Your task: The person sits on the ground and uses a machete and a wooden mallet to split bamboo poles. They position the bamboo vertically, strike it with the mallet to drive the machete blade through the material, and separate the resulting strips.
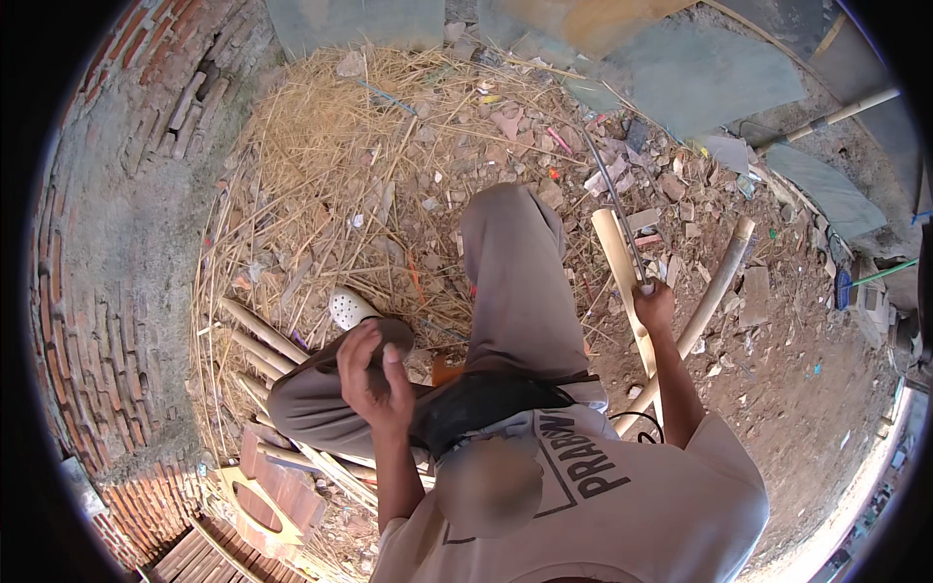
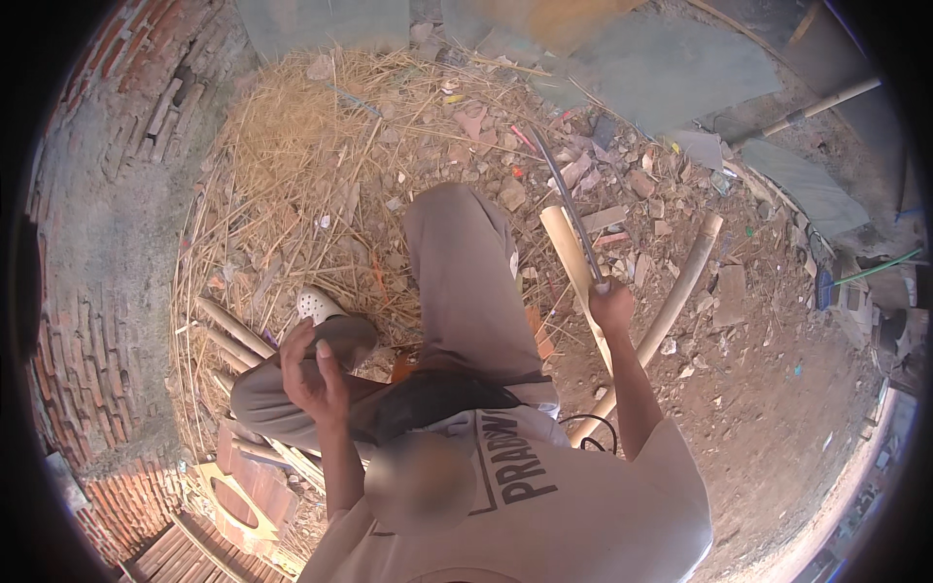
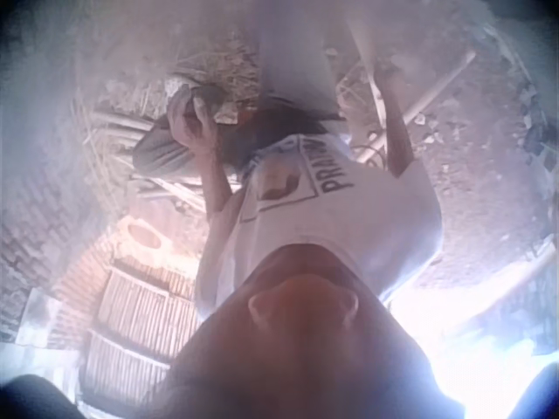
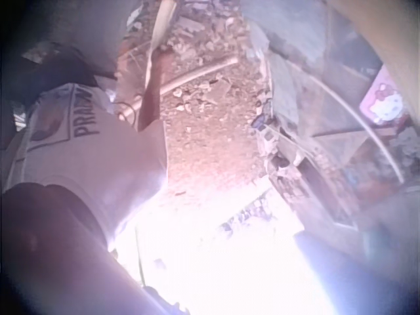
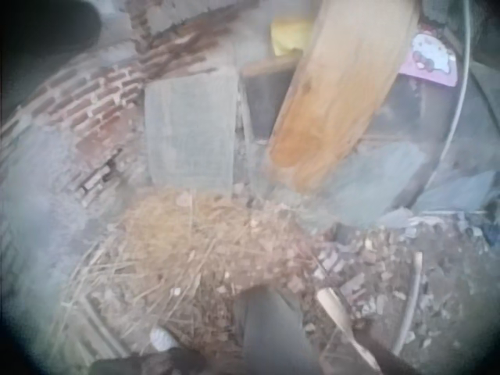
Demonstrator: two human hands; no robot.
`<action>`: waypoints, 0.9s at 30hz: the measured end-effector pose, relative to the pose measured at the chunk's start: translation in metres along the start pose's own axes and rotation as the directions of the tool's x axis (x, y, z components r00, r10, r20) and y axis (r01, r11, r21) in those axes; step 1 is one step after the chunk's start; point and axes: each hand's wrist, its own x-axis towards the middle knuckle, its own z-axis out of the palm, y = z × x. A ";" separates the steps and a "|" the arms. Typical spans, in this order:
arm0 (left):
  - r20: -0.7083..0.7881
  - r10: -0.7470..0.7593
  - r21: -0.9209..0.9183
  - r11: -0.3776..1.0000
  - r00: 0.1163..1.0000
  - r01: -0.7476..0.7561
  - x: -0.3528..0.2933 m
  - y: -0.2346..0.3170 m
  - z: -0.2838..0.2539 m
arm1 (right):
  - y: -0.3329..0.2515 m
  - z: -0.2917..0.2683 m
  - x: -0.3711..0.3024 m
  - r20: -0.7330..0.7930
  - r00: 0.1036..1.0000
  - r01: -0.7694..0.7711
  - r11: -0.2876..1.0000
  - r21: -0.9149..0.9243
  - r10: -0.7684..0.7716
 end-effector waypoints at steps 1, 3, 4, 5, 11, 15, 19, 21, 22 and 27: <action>0.139 0.051 -0.124 0.992 0.989 -0.034 0.011 0.017 0.022 | -0.020 -0.021 -0.005 -0.008 0.999 0.032 0.993 0.110 -0.031; 0.359 0.126 -0.304 0.952 0.925 -0.011 0.032 0.059 0.067 | -0.063 -0.061 -0.009 -0.013 0.997 0.074 0.974 0.216 -0.073; 0.437 0.127 -0.413 0.908 0.890 0.073 0.034 0.072 0.092 | -0.081 -0.080 -0.011 -0.007 0.996 0.088 0.965 0.246 -0.089; 0.429 0.137 -0.489 0.867 0.893 0.102 0.038 0.086 0.115 | -0.099 -0.099 -0.016 -0.001 0.994 0.104 0.956 0.275 -0.108; 0.392 0.232 -0.859 0.438 0.890 0.264 0.075 0.165 0.176 | -0.199 -0.180 -0.051 -0.166 0.936 0.351 0.848 0.398 -0.310; 0.206 0.222 -0.819 0.572 0.953 0.044 0.095 0.189 0.145 | -0.237 -0.195 -0.064 -0.223 0.915 0.403 0.765 0.502 -0.335; 0.103 0.283 -0.863 0.503 0.953 -0.057 0.130 0.191 0.120 | -0.270 -0.204 -0.060 -0.202 0.896 0.434 0.680 0.591 -0.396; 0.064 0.327 -0.855 0.506 0.943 -0.117 0.152 0.193 0.102 | -0.291 -0.214 -0.057 -0.205 0.869 0.473 0.632 0.614 -0.450; 0.038 0.336 -0.848 0.510 0.941 -0.147 0.164 0.197 0.093 | -0.304 -0.222 -0.058 -0.193 0.862 0.470 0.596 0.651 -0.468; -0.143 0.231 -0.744 0.617 0.962 -0.259 0.229 0.212 0.031 | -0.372 -0.253 -0.075 -0.180 0.802 0.496 0.467 0.732 -0.570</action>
